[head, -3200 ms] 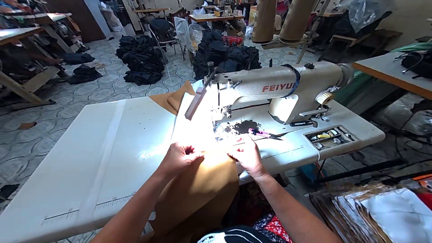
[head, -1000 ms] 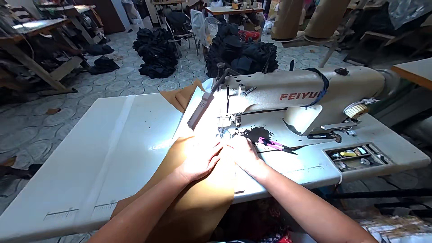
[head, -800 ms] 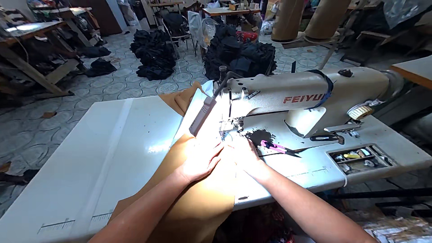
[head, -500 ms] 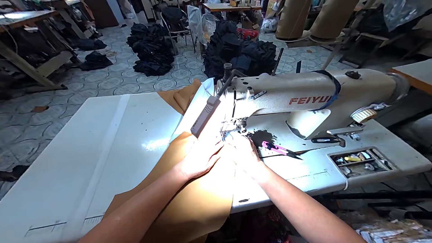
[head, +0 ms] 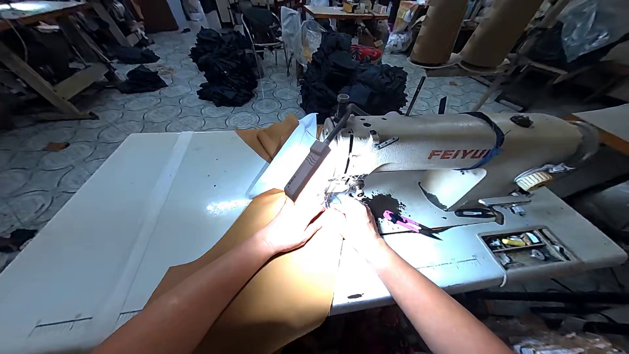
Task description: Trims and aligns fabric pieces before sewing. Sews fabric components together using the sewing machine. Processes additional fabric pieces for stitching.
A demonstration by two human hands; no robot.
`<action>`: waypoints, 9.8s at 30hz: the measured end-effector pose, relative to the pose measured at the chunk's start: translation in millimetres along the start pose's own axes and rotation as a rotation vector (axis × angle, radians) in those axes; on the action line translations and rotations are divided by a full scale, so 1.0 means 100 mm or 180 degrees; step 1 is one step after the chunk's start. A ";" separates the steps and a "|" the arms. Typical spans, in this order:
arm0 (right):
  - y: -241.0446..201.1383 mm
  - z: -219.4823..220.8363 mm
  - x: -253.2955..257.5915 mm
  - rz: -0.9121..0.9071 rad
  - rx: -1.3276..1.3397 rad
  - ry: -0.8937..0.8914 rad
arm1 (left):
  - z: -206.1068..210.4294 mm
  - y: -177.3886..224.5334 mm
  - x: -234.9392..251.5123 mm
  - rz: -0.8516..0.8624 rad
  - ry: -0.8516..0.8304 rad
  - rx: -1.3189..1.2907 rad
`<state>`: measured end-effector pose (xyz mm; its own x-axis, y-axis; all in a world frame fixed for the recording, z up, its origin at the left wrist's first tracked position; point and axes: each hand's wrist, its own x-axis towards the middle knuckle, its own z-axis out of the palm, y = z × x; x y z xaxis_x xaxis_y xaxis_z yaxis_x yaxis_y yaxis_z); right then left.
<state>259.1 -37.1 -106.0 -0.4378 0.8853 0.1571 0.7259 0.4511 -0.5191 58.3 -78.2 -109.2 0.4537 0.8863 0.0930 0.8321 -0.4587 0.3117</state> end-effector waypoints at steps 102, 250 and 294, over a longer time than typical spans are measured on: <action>0.07 -0.01 -0.28 -0.1024 -0.0112 0.0215 | 0.21 0.46 0.32 -0.1476 0.0540 0.0055; 0.47 -0.57 -2.32 0.0067 0.2532 0.0340 | 0.50 1.91 -0.70 -0.0444 -0.0166 -0.1980; 0.29 -0.46 -1.20 -0.0565 0.0238 0.0058 | -1.95 0.35 -1.00 -0.2061 0.0249 0.0587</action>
<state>356.7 -125.1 -100.9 -0.5452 0.7947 0.2668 0.5964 0.5914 -0.5427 -20.4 -170.3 77.0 -0.1731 0.9848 0.0122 0.9723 0.1689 0.1618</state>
